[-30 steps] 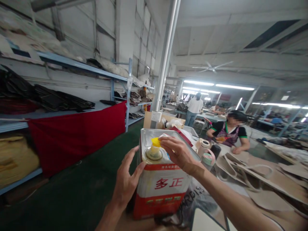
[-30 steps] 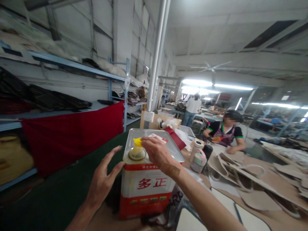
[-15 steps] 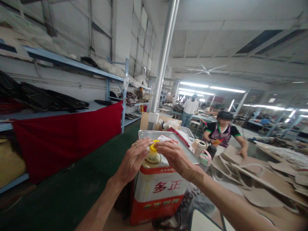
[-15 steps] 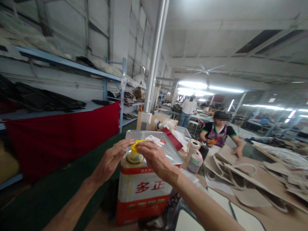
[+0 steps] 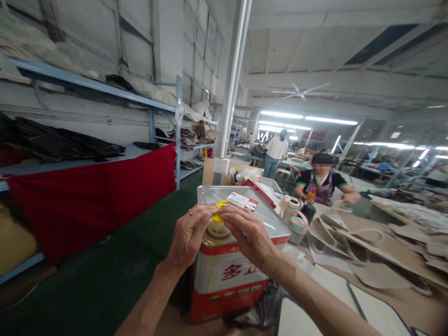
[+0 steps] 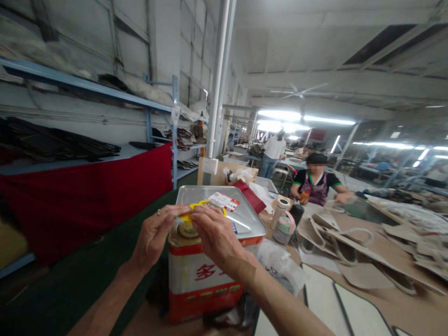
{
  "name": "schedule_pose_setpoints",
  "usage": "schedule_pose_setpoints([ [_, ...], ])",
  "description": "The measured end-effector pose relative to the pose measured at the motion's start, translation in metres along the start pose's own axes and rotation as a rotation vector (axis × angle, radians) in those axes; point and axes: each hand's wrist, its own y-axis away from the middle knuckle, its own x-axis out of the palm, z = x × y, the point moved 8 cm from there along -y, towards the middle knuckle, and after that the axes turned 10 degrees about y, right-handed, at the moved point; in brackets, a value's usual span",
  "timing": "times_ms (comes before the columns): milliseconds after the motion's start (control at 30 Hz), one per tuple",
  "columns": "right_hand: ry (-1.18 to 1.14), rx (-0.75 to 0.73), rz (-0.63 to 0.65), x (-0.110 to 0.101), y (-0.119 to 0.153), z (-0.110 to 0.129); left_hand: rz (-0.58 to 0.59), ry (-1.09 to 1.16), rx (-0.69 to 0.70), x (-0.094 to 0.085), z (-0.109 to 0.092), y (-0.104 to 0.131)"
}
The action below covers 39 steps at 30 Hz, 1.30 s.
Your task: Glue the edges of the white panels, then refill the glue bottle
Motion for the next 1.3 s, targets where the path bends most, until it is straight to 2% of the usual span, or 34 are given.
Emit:
schedule_pose_setpoints([
  [200, -0.059, 0.018, 0.054, 0.001, 0.005, -0.002, 0.069, -0.073, -0.168, -0.004, 0.000, -0.007],
  [300, -0.125, 0.053, 0.019, -0.003, 0.006, -0.006, 0.223, -0.320, -0.091, 0.006, -0.009, -0.018],
  [400, -0.264, 0.225, -0.179, -0.025, 0.012, -0.023, 0.311, -0.612, 0.084, 0.021, -0.015, -0.022],
  [500, -0.312, 0.371, -0.367, -0.061, 0.029, -0.045, 0.276, -0.754, 0.193, 0.028, -0.017, -0.023],
  [600, -0.190, 0.442, -0.446, -0.097, 0.053, -0.065, 0.235, -0.745, 0.271, 0.032, -0.019, -0.020],
  [667, -0.048, 0.492, -0.425, -0.109, 0.070, -0.080, 0.225, -0.699, 0.282, 0.033, -0.021, -0.019],
  [733, 0.095, 0.510, -0.312, -0.105, 0.081, -0.093, 0.222, -0.689, 0.266, 0.033, -0.021, -0.017],
  [800, 0.161, 0.491, -0.164, -0.088, 0.086, -0.100, 0.227, -0.729, 0.244, 0.034, -0.022, -0.015],
  [867, 0.152, 0.464, -0.055, -0.068, 0.088, -0.102, 0.247, -0.774, 0.224, 0.037, -0.022, -0.014],
  [933, 0.123, 0.461, -0.013, -0.053, 0.088, -0.103, 0.240, -0.797, 0.196, 0.038, -0.021, -0.012],
  [1000, 0.108, 0.474, -0.012, -0.046, 0.089, -0.103, 0.210, -0.802, 0.158, 0.037, -0.019, -0.011],
  [1100, 0.086, 0.503, -0.045, -0.047, 0.091, -0.105, 0.183, -0.764, 0.078, 0.035, -0.016, -0.013],
  [1167, 0.051, 0.539, -0.096, -0.052, 0.092, -0.107, 0.211, -0.714, 0.002, 0.033, -0.015, -0.018],
  [1300, -0.031, 0.645, -0.276, -0.073, 0.107, -0.105, 0.275, -0.616, -0.164, 0.029, -0.019, -0.027],
])
